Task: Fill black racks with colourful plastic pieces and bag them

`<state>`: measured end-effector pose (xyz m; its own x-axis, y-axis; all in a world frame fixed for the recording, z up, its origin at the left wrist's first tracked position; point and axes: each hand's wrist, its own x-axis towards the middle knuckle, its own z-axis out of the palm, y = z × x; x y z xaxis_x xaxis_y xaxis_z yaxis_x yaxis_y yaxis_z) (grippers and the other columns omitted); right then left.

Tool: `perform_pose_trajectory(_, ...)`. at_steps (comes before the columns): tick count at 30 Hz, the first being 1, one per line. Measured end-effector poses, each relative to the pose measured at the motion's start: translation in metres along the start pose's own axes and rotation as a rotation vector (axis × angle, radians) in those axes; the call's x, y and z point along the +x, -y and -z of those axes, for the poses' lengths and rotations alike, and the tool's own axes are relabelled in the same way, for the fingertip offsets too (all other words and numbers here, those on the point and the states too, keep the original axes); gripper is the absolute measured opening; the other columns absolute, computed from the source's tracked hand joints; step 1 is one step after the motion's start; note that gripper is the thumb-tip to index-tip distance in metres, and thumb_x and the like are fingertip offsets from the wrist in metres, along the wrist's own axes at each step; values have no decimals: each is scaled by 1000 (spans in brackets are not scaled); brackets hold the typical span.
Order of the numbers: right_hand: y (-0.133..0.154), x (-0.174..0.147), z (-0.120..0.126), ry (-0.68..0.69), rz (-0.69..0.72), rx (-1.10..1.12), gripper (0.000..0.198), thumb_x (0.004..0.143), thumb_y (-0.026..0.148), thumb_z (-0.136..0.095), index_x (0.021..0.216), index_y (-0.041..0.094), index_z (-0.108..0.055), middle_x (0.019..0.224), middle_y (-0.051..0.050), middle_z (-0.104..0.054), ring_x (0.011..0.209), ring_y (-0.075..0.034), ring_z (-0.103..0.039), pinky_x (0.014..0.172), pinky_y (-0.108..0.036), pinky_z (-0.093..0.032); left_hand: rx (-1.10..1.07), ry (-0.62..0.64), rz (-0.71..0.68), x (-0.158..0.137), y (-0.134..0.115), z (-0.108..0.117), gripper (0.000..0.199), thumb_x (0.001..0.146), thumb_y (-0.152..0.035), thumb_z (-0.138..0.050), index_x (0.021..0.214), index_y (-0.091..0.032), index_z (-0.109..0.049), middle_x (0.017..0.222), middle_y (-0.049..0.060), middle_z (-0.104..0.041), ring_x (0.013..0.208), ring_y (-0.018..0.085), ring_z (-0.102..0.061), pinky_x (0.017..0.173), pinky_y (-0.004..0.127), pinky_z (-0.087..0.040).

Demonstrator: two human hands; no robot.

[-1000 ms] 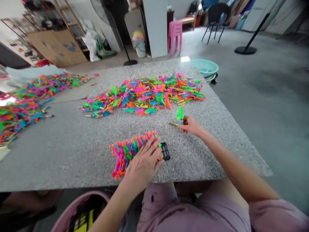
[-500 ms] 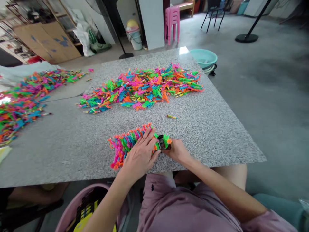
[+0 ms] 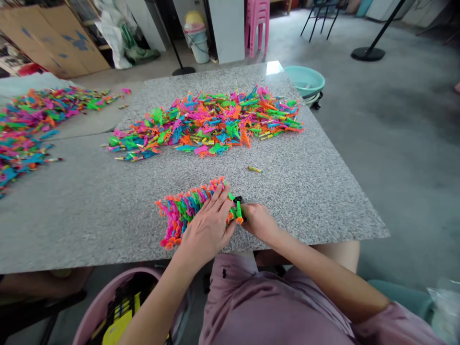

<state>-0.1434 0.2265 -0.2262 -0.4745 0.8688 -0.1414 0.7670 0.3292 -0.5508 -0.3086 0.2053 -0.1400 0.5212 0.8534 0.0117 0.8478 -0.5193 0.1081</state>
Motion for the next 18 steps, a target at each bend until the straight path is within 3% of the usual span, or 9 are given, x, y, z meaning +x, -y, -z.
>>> perform_pose_trajectory(8,9,12,3,90,-40,-53,20,86,17,-51,98,15,-67,93,-16,-72,85,-27,-69,72,-33,-47,22,19,-10,-3,0,1,36,90,-33,-58,120,-14,-51,159,19,-25,149,31,-20,116,49,-35)
perform_pose_trajectory(11,1,8,10,79,60,40,25,82,14,-58,106,14,-63,99,-14,-71,89,-26,-68,73,-31,-49,71,3,-29,-5,1,1,48,88,-43,-63,124,-14,-50,159,21,-25,148,34,-21,114,51,-38)
perform_pose_trajectory(14,-28,26,32,149,197,206,43,69,15,-76,109,16,-62,106,-7,-70,85,-19,-68,71,-25,-50,134,-38,-47,-7,4,-1,50,88,-43,-62,126,-14,-50,157,20,-29,147,33,-26,111,49,-42)
perform_pose_trajectory(16,-52,60,52,64,123,262,45,69,19,-80,110,17,-61,110,-6,-69,85,-17,-67,76,-25,-50,174,-70,-57,-7,5,-3,49,89,-43,-62,126,-14,-51,156,20,-34,145,33,-31,109,49,-45)
perform_pose_trajectory(18,-71,107,70,-211,-94,195,40,78,26,-75,113,15,-59,114,-11,-67,96,-21,-66,85,-30,-49,211,-101,-67,-7,6,-5,49,88,-45,-62,125,-15,-52,153,19,-39,142,33,-37,105,49,-49)
